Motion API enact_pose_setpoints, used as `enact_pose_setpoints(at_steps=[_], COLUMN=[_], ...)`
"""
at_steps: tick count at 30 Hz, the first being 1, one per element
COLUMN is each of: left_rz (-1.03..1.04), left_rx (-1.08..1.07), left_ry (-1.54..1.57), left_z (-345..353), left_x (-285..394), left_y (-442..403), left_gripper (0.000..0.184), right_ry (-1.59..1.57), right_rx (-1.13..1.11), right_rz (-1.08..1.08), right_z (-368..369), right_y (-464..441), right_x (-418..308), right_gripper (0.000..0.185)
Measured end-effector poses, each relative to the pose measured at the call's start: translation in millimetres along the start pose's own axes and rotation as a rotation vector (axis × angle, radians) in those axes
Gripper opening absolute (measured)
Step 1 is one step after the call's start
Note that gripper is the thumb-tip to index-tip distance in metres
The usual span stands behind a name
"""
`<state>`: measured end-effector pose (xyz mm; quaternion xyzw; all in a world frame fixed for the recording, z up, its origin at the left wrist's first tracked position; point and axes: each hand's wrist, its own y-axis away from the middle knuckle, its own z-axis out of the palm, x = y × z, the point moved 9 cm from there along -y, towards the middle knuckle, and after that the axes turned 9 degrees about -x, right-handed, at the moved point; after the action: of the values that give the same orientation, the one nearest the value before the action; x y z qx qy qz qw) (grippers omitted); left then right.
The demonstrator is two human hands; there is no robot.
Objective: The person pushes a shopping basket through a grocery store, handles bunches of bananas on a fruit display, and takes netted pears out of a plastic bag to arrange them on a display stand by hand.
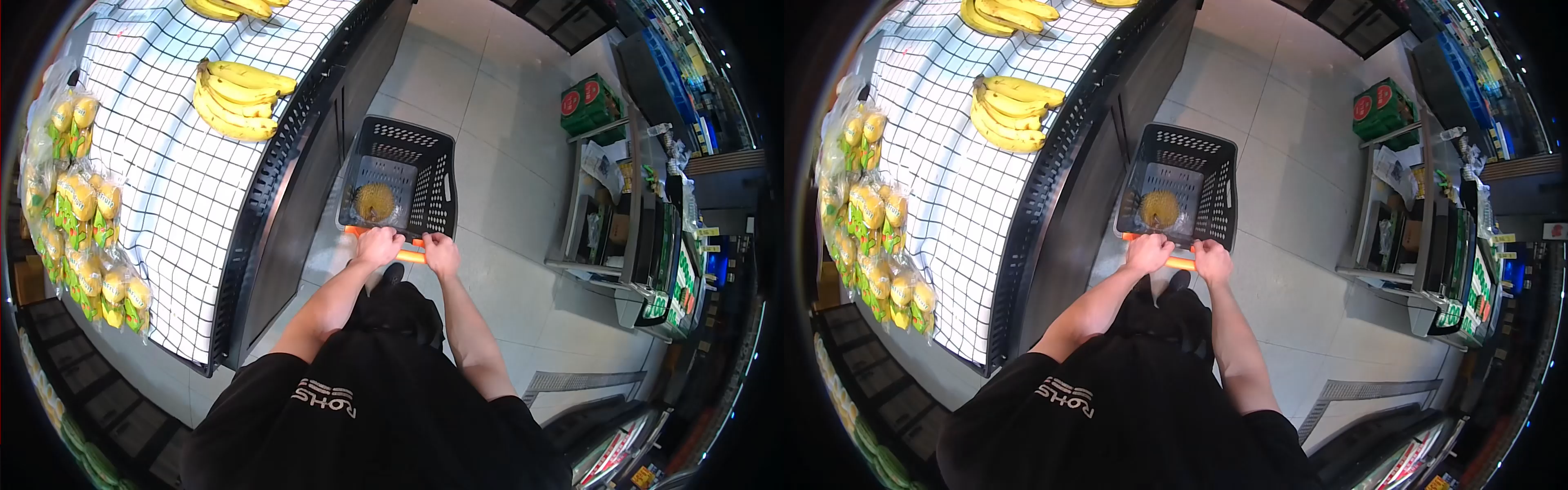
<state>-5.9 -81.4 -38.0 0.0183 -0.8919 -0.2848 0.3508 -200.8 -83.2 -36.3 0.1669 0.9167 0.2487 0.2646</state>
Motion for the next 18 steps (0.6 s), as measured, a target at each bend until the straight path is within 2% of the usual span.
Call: enact_pose_setpoints(at_steps=[2, 3, 12, 15, 18], left_rz=[0.013, -0.025, -0.05, -0.036, -0.04], left_rx=[0.02, 0.034, 0.037, 0.063, 0.092], left_ry=[0.027, -0.029, 0.01, -0.013, -0.021], left_z=[5.0, -27.6, -35.2, -44.7, -56.8], left_x=[6.8, -17.7, 2.5, 6.5, 12.1], left_y=[-0.6, -16.2, -54.8, -70.2, -83.9], left_gripper=[0.038, 0.038, 0.037, 0.036, 0.033], right_ry=[0.015, -0.039, 0.005, 0.023, 0.026], right_rx=[0.007, -0.028, -0.041, -0.051, -0.135], right_rz=[0.024, -0.001, -0.017, -0.066, -0.246], right_z=[-9.5, 14.9, -17.8, -22.6, -23.8], right_y=[3.8, -18.5, -48.6, -64.0, -74.1], right_x=[5.0, -28.5, -38.1, -43.5, -60.3], right_gripper=[0.041, 0.041, 0.042, 0.045, 0.051])
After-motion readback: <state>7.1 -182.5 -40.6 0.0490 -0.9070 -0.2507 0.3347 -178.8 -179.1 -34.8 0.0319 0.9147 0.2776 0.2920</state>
